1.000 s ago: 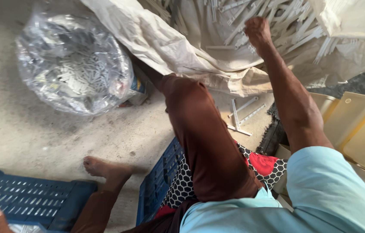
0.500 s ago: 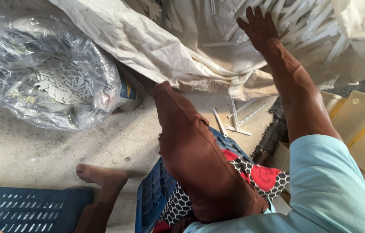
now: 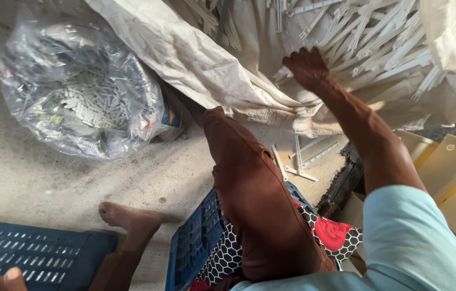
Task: The person sits on the floor and repeatedly assembles white plastic components by inserting small cylindrical pieces into longer hollow rods. The person retrieves parts from a large sack and a plastic bag, assembles them by hand, and places the finished units into a blue crate.
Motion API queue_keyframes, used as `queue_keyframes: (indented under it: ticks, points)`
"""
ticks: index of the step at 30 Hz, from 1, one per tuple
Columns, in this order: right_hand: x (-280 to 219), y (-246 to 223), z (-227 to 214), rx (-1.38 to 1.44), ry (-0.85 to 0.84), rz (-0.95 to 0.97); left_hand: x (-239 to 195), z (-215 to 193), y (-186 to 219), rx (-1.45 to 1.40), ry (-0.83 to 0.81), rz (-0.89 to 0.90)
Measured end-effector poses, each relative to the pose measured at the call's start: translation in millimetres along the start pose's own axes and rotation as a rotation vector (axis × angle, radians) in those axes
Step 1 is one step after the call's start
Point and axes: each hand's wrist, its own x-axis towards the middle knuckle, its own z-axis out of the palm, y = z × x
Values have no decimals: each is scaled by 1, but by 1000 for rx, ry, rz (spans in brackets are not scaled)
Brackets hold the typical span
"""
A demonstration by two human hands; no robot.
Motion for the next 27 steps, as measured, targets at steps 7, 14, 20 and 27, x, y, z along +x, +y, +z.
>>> queue_keyframes:
  ticks: [7, 14, 20, 27]
  points:
    - [-31, -15, -79, 1498, 485, 279, 4, -22, 50, 158, -14, 59]
    - [-122, -31, -290, 1688, 859, -1, 18, -47, 151, -239, 165, 110]
    - [-144, -163, -425, 1826, 535, -758, 26, -71, 260, -587, 222, 340]
    - [-106, -357, -456, 1494, 82, -663, 31, -36, 288, -810, -349, 278]
